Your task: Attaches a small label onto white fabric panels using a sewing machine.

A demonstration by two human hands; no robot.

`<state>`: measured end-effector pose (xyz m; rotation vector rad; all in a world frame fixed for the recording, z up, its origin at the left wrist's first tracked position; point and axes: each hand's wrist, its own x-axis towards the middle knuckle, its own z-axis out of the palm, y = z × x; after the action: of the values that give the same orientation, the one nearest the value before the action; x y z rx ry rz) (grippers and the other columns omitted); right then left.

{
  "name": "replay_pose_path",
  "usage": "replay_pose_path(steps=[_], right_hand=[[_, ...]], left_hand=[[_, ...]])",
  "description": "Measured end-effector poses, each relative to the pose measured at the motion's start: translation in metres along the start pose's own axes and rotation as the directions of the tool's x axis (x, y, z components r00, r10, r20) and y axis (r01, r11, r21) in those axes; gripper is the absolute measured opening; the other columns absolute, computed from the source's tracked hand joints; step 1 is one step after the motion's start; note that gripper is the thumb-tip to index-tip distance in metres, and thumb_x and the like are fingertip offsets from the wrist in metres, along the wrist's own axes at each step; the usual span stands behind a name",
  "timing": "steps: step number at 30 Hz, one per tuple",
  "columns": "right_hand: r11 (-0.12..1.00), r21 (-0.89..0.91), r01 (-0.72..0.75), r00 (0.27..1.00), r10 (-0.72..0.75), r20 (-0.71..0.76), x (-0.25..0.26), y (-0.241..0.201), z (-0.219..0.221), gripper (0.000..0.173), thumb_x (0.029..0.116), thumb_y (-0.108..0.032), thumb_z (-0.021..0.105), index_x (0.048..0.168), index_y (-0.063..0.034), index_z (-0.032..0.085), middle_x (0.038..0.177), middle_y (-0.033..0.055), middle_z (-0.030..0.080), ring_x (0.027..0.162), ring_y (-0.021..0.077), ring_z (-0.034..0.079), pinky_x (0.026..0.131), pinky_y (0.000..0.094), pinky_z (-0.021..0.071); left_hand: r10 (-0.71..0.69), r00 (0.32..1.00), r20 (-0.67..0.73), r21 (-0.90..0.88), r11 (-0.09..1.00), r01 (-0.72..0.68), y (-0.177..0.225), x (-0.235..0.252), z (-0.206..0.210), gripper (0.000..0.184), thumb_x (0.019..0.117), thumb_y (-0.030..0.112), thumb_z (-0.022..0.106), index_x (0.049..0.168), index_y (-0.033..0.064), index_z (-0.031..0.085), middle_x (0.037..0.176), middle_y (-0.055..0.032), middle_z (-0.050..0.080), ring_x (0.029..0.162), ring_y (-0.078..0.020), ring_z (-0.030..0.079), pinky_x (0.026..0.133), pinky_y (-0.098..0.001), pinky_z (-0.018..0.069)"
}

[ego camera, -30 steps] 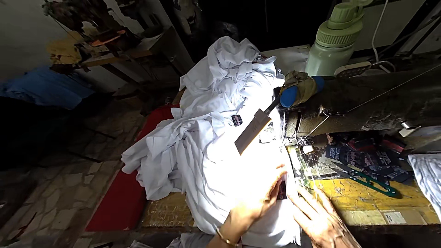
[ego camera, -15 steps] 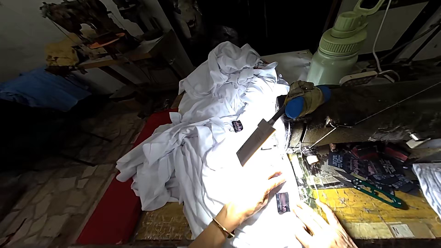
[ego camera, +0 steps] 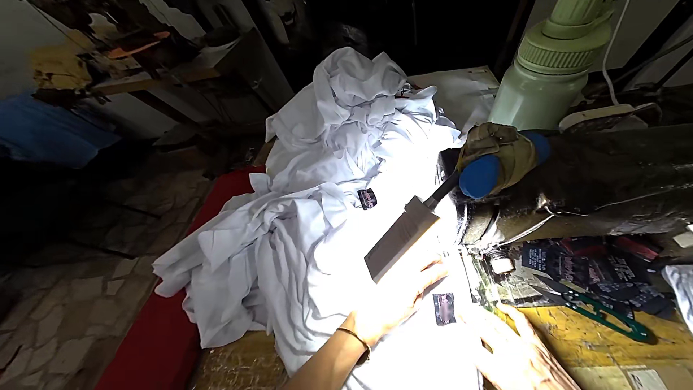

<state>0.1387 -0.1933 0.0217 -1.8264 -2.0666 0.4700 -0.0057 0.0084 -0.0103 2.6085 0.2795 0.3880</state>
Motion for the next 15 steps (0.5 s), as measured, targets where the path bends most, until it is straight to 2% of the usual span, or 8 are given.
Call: replay_pose_path(steps=[3, 5, 7, 10, 13, 15], right_hand=[[1.000, -0.024, 0.018, 0.999, -0.019, -0.038, 0.006, 0.006, 0.002, 0.025, 0.0935, -0.001, 0.058, 0.114, -0.0049, 0.073, 0.130, 0.0214, 0.067, 0.128, 0.0393, 0.061, 0.105, 0.0673, 0.0372], [0.999, -0.044, 0.031, 0.998, -0.034, -0.061, 0.008, 0.010, 0.005, 0.023, 0.0938, -0.004, 0.059, 0.111, -0.0056, 0.073, 0.130, 0.0206, 0.068, 0.128, 0.0375, 0.061, 0.107, 0.0652, 0.0368], [0.998, -0.050, 0.033, 0.997, -0.036, -0.064, 0.008, 0.011, 0.006, 0.023, 0.0940, -0.004, 0.058, 0.111, -0.0054, 0.073, 0.130, 0.0204, 0.068, 0.129, 0.0370, 0.060, 0.109, 0.0639, 0.0353], [0.999, -0.032, 0.020, 0.996, -0.022, -0.090, 0.006, 0.012, 0.009, 0.025, 0.0950, -0.005, 0.057, 0.115, -0.0045, 0.072, 0.132, 0.0201, 0.067, 0.129, 0.0357, 0.061, 0.108, 0.0635, 0.0363], [1.000, -0.013, 0.026, 0.994, -0.028, -0.109, 0.002, 0.014, 0.014, 0.026, 0.0957, -0.005, 0.056, 0.116, -0.0056, 0.072, 0.134, 0.0206, 0.065, 0.131, 0.0376, 0.059, 0.107, 0.0666, 0.0353], [1.000, -0.005, 0.017, 0.990, -0.017, -0.143, -0.002, 0.015, 0.019, 0.024, 0.0971, -0.007, 0.057, 0.114, -0.0088, 0.074, 0.134, 0.0224, 0.065, 0.131, 0.0401, 0.057, 0.109, 0.0658, 0.0350]], left_hand=[[-0.002, 1.000, -0.031, -0.047, 0.999, 0.000, -0.004, 0.008, -0.002, 0.038, 0.0889, -0.005, 0.061, 0.123, 0.0071, 0.073, 0.119, -0.0095, 0.069, 0.112, -0.0191, 0.065, 0.099, -0.0291, 0.0509], [-0.016, 0.997, -0.075, -0.044, 0.999, 0.013, -0.007, 0.007, -0.002, 0.031, 0.0906, -0.001, 0.060, 0.116, 0.0084, 0.076, 0.113, -0.0061, 0.070, 0.105, -0.0142, 0.067, 0.094, -0.0253, 0.0524], [-0.037, 0.994, -0.099, -0.101, 0.995, 0.027, -0.006, -0.002, -0.003, 0.031, 0.0930, 0.000, 0.056, 0.117, 0.0092, 0.074, 0.114, -0.0046, 0.070, 0.107, -0.0114, 0.066, 0.097, -0.0232, 0.0511], [-0.020, 0.987, -0.159, -0.128, 0.992, -0.001, 0.013, -0.014, -0.007, 0.029, 0.0935, 0.000, 0.052, 0.112, 0.0057, 0.073, 0.111, -0.0084, 0.071, 0.105, -0.0142, 0.066, 0.095, -0.0246, 0.0506], [0.071, 0.985, -0.161, -0.097, 0.992, -0.087, 0.018, -0.032, 0.007, 0.028, 0.0982, 0.000, 0.048, 0.110, 0.0047, 0.073, 0.119, -0.0106, 0.072, 0.114, -0.0183, 0.067, 0.101, -0.0287, 0.0497], [0.103, 0.984, -0.147, -0.083, 0.990, -0.116, 0.014, -0.042, 0.018, 0.029, 0.1000, 0.000, 0.048, 0.114, 0.0040, 0.073, 0.125, -0.0109, 0.071, 0.123, -0.0202, 0.064, 0.107, -0.0306, 0.0477]])
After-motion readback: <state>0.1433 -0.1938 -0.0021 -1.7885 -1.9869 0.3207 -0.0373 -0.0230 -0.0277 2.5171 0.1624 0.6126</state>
